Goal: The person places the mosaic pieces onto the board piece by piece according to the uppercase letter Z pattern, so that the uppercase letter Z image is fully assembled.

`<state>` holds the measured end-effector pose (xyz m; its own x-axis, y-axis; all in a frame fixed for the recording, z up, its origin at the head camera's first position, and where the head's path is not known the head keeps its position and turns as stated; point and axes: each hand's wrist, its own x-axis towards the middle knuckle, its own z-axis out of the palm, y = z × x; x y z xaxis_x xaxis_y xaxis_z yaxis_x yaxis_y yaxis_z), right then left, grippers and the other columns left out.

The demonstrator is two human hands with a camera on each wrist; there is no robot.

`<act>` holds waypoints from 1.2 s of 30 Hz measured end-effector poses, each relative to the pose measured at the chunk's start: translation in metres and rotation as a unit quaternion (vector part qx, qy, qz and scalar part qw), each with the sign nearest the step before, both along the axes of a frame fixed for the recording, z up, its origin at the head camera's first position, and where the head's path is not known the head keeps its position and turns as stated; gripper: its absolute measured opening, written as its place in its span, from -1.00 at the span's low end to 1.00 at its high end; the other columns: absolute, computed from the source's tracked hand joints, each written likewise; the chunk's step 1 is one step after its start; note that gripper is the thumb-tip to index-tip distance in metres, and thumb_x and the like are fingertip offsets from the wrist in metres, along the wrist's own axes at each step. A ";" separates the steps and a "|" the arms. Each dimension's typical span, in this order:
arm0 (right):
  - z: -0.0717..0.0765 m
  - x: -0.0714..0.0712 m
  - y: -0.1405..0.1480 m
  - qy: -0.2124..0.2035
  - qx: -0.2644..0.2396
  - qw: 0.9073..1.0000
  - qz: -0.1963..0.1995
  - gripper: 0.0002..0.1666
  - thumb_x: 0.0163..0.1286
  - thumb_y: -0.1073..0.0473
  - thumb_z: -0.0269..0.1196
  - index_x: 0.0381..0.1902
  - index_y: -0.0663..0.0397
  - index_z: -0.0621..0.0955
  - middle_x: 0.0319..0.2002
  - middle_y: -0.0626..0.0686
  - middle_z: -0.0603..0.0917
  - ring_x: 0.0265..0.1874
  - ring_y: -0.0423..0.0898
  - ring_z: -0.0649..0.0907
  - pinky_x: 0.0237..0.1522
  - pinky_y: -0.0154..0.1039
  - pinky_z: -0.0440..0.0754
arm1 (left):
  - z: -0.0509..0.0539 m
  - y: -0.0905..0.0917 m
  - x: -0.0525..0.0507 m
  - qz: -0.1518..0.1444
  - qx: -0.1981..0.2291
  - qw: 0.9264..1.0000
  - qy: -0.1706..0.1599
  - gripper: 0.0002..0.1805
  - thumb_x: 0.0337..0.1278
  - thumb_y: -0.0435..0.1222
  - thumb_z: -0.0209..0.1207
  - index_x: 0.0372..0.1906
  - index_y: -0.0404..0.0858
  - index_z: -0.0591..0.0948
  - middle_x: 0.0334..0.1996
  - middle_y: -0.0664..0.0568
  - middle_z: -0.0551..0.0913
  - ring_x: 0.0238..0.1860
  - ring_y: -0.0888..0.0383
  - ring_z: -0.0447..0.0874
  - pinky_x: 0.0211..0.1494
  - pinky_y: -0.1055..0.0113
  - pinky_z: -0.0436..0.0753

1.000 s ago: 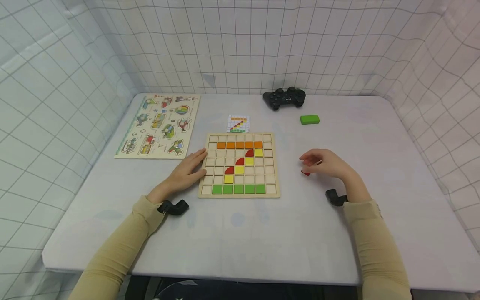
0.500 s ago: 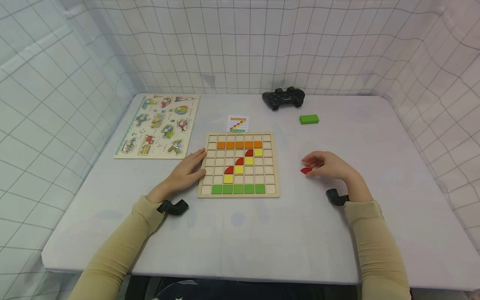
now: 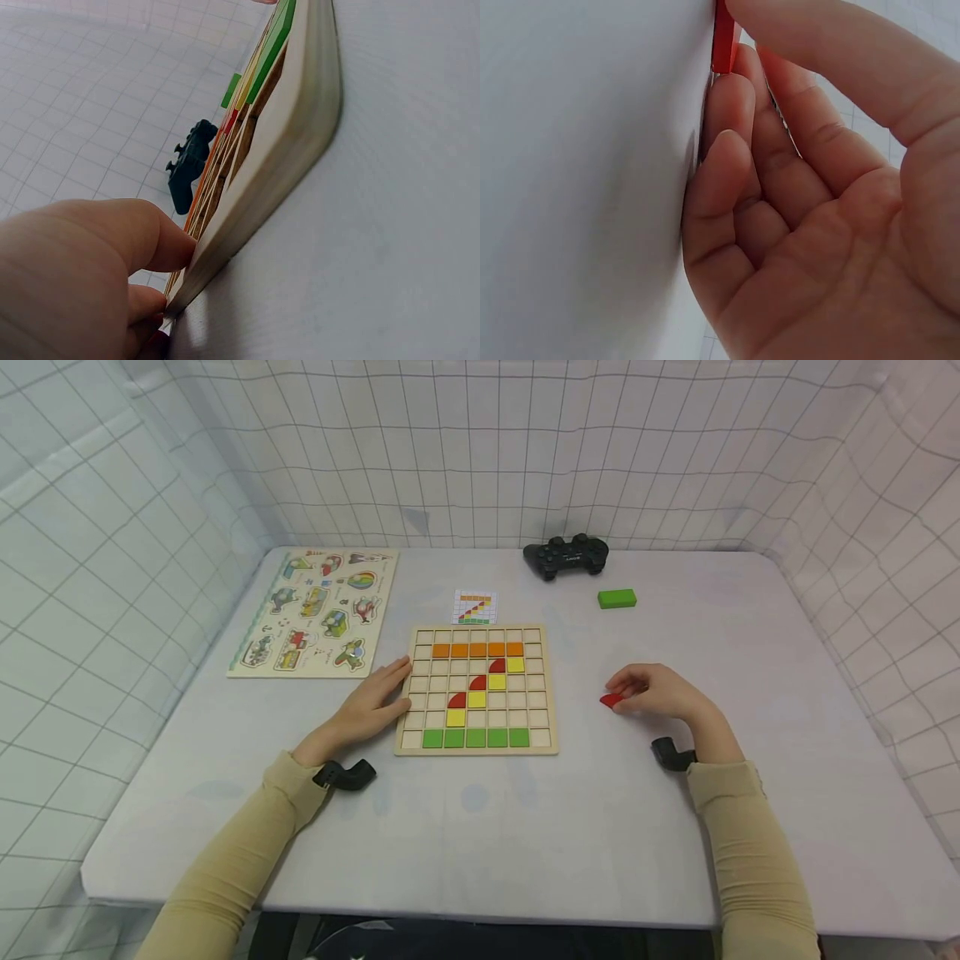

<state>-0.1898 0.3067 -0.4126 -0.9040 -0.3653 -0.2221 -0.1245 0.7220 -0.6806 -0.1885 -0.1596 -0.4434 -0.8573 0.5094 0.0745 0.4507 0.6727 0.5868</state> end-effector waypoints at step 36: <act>0.040 -0.042 -0.138 -0.013 -0.022 0.991 0.128 -0.61 0.37 0.18 0.13 0.11 0.19 0.58 -0.21 0.05 0.70 -0.22 -0.02 0.61 -0.12 -0.14 0.57 | 0.002 0.000 0.001 -0.003 0.008 1.000 0.000 -0.31 0.26 -0.21 -0.02 0.41 -0.44 0.12 0.44 -0.19 0.04 0.44 -0.05 -0.06 0.49 0.21 -0.11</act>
